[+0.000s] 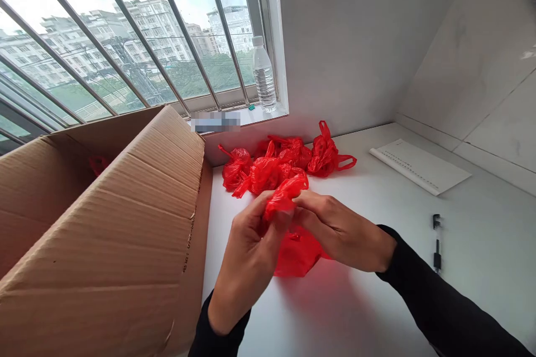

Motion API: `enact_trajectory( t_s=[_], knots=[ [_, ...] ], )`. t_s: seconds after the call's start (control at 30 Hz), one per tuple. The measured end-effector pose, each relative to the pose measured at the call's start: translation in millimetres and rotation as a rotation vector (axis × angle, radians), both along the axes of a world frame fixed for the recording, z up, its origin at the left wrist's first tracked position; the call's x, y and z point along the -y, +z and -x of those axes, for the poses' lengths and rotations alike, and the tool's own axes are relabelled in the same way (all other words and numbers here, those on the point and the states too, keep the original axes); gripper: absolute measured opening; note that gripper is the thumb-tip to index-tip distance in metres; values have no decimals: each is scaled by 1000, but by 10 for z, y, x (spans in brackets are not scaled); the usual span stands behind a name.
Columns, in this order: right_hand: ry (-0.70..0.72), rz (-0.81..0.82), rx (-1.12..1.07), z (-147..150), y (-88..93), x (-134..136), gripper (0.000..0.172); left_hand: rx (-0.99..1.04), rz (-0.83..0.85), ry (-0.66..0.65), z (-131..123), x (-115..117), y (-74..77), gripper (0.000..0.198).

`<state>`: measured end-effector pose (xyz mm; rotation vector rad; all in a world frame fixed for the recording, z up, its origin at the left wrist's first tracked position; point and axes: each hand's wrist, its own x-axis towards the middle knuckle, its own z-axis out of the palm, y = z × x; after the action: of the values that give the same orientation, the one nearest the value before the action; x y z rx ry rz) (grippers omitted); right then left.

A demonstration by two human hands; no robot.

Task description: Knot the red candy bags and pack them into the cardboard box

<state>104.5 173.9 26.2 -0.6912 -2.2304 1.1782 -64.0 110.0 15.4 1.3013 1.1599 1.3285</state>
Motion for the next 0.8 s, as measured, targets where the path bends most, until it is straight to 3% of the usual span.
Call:
enact_trajectory(
  t_s=[0.1, 0.23, 0.4, 0.53, 0.63, 0.8],
  knots=[
    [-31, 29, 6, -14, 15, -7, 22, 83, 9, 100, 6, -33, -21, 28],
    [-70, -31, -34, -13, -18, -31, 9, 171, 54, 92, -35, -22, 35, 30],
    [-29, -134, -22, -9, -47, -35, 28, 146, 90, 127, -69, 14, 85, 24],
    [-2, -130, 40, -5, -40, -28, 21, 239, 129, 181, -3, 6, 14, 42],
    [-14, -185, 40, 13, -69, -31, 15, 183, 127, 164, 4, 16, 26, 42],
    [48, -224, 62, 38, -99, -4, 23, -18, 126, 119, -74, 47, 146, 27]
  ],
)
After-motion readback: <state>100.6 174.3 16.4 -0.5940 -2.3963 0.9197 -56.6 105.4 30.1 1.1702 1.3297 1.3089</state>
